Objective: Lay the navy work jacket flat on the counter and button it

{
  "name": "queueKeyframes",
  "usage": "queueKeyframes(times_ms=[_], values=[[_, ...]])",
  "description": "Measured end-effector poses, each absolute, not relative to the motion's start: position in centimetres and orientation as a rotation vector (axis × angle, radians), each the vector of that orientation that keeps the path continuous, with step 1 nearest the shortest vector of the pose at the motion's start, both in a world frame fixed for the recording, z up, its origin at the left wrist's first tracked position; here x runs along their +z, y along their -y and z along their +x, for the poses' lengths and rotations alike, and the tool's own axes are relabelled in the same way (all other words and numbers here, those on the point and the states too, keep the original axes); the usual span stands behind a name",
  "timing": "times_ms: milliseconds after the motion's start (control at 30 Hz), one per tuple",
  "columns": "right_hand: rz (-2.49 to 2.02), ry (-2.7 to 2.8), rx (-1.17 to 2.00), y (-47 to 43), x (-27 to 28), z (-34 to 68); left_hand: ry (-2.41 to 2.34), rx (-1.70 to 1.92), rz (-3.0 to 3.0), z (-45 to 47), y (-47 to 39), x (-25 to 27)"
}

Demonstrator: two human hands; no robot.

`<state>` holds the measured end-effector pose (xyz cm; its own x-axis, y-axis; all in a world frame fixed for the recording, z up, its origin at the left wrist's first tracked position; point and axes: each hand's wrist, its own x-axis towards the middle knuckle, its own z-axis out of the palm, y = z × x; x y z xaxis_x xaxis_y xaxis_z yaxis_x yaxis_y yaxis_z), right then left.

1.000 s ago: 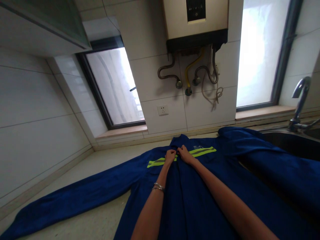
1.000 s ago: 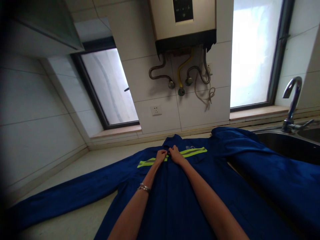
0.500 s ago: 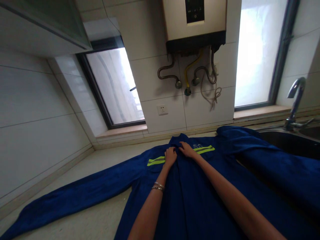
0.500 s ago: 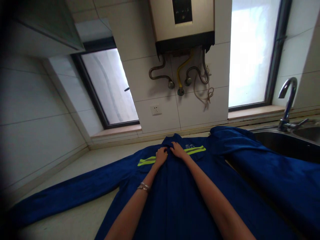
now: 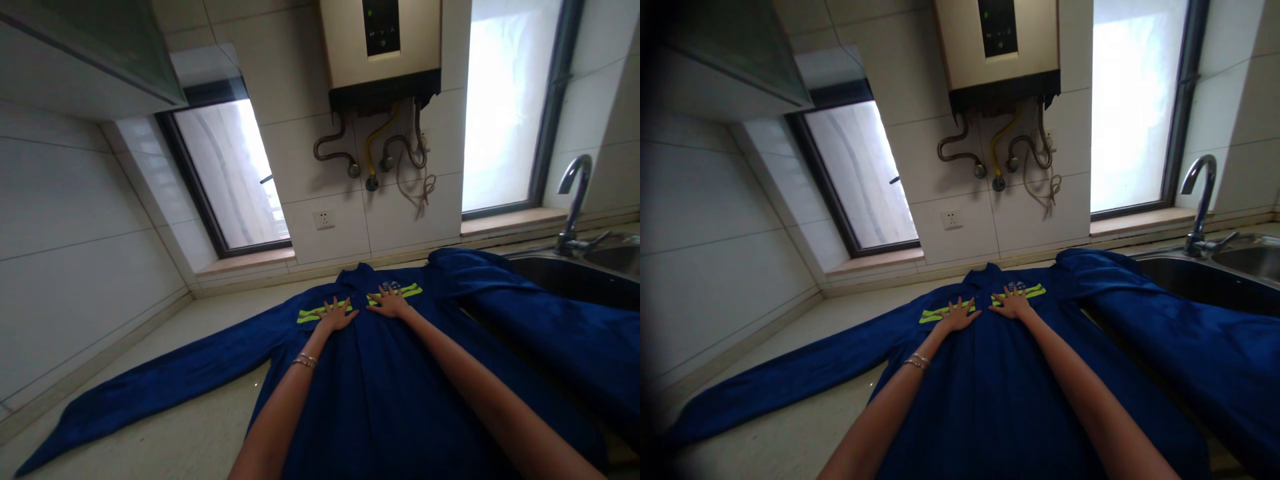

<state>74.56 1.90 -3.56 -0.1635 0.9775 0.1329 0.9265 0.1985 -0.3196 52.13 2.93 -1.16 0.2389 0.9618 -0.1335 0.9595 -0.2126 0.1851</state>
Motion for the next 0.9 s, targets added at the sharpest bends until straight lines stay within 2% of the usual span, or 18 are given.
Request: queueKeyframes(times_ms=[267,467,633,900], values=[[-1.784,2.145,0.019,3.6,0.8,71.7,-1.925,0.135,2.511,52.6,-0.2,-0.4],[-1.582,2.311,-0.043,19.0,1.3,65.6,-1.832,0.114,2.566,52.3,4.5,1.6],[-1.695,2.266,-0.054,28.9,0.1,62.7,-1.672,-0.042,2.599,52.0,8.3,2.7],[-1.784,2.124,0.037,29.4,-0.4,63.3,-1.449,-0.272,2.629,51.2,12.7,4.1]])
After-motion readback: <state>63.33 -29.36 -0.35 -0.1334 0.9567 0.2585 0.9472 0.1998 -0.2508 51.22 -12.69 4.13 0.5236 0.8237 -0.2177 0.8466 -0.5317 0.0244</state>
